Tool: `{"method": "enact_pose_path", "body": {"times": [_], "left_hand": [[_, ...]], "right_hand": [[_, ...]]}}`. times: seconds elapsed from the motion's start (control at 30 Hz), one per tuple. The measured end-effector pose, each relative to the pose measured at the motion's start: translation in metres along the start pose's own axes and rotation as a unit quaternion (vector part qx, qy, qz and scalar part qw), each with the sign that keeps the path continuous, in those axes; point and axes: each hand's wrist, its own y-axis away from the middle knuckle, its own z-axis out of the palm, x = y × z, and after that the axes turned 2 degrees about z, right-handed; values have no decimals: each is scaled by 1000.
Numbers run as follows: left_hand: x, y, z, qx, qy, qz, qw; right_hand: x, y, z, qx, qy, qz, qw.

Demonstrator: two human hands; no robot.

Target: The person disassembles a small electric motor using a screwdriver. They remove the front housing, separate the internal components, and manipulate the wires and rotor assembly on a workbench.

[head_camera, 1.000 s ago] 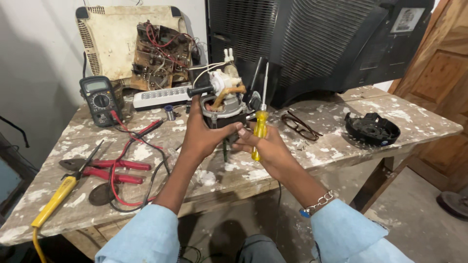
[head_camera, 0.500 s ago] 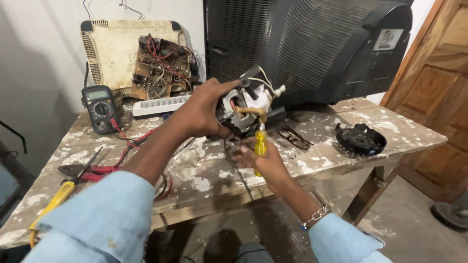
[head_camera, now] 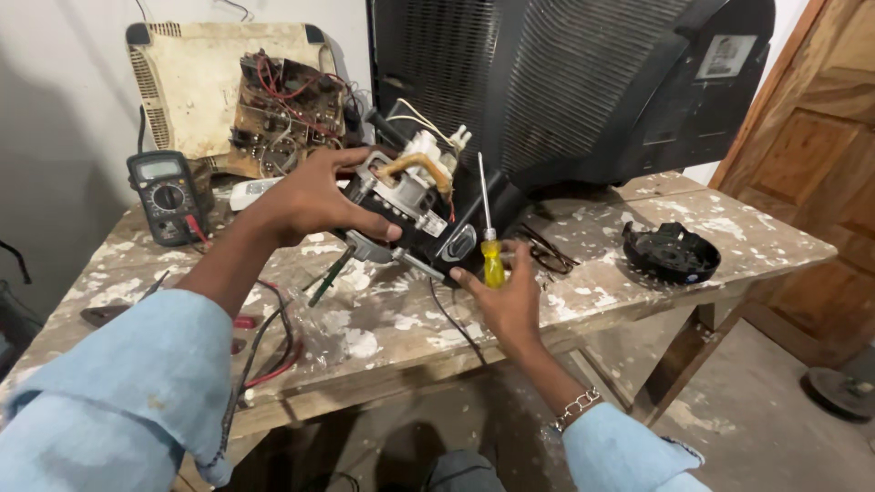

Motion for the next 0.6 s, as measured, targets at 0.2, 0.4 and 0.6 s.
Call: {"method": "enact_pose_path", "body": {"times": [0.2,0.4,0.6], "left_hand": [[-24,-7,13,32,71,-62,995],[-34,-13,28,4,200,-58,978],[-40,-22,36,25,157,-61,985]], "right_hand": [[3,-17,-1,-79,-119,124,982],[3,-39,12,-123,-232,190,946],[15,-66,3,-128,-152,193,961]]}}
